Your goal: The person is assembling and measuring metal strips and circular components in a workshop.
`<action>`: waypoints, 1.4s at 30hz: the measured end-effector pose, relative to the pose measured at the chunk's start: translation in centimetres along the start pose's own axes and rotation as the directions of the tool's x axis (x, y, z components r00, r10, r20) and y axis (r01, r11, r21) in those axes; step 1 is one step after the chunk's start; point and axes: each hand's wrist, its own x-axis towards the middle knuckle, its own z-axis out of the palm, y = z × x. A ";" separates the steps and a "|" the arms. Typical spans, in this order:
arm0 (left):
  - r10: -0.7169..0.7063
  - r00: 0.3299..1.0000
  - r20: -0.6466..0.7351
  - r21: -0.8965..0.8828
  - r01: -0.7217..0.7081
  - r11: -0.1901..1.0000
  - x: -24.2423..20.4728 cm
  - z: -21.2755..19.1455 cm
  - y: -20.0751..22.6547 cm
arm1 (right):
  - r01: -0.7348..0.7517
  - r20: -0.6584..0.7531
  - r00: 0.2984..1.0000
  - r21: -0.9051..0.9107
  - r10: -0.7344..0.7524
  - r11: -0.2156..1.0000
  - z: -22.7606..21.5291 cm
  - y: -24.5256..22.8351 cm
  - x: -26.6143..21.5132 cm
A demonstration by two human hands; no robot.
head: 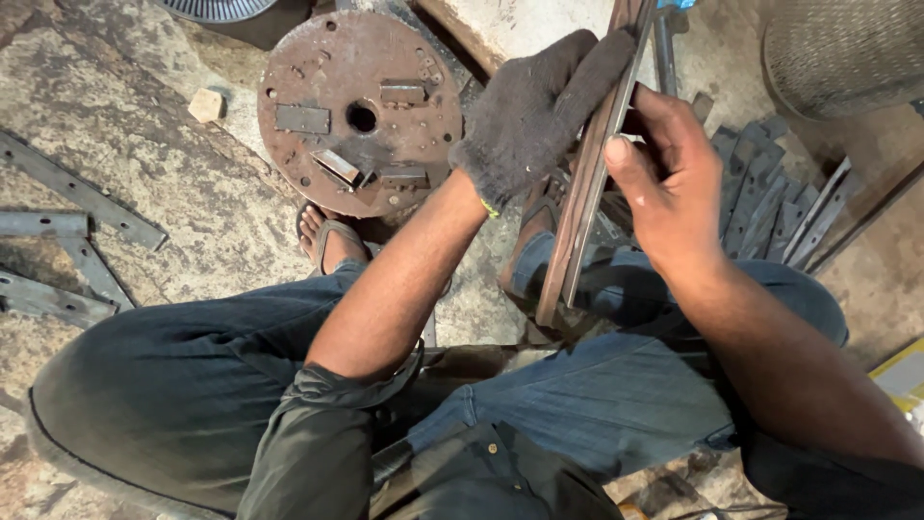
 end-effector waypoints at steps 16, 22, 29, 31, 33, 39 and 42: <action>-0.522 0.834 0.178 -0.383 0.548 0.744 2.2 -2.3 1.7 | -0.231 -0.127 0.960 0.157 0.251 0.960 0.0 0.1 0.6; -0.641 0.741 0.199 -0.482 0.644 0.594 1.8 -1.9 1.4 | -0.199 -0.169 0.962 0.106 0.215 0.974 0.3 -0.8 0.4; -0.618 0.737 0.274 -0.455 0.666 0.591 2.7 -2.8 3.4 | -0.204 -0.158 0.963 0.105 0.219 0.973 0.5 -0.3 0.6; -0.557 0.790 0.255 -0.426 0.609 0.669 2.1 -2.3 2.8 | -0.188 -0.138 0.973 0.011 0.188 0.982 0.1 0.2 0.4; -0.490 0.838 0.240 -0.395 0.546 0.739 1.5 -1.7 2.1 | -0.168 -0.114 0.981 -0.083 0.158 0.982 0.1 0.1 0.4; -0.058 0.995 0.086 -0.102 0.067 0.992 1.0 -1.6 0.9 | -0.181 -0.086 0.982 -0.187 0.167 0.965 0.2 -0.9 0.5; -0.003 0.995 0.097 -0.061 0.009 0.998 1.3 -2.5 1.3 | -0.172 -0.076 0.984 -0.236 0.158 0.956 0.0 -0.7 0.6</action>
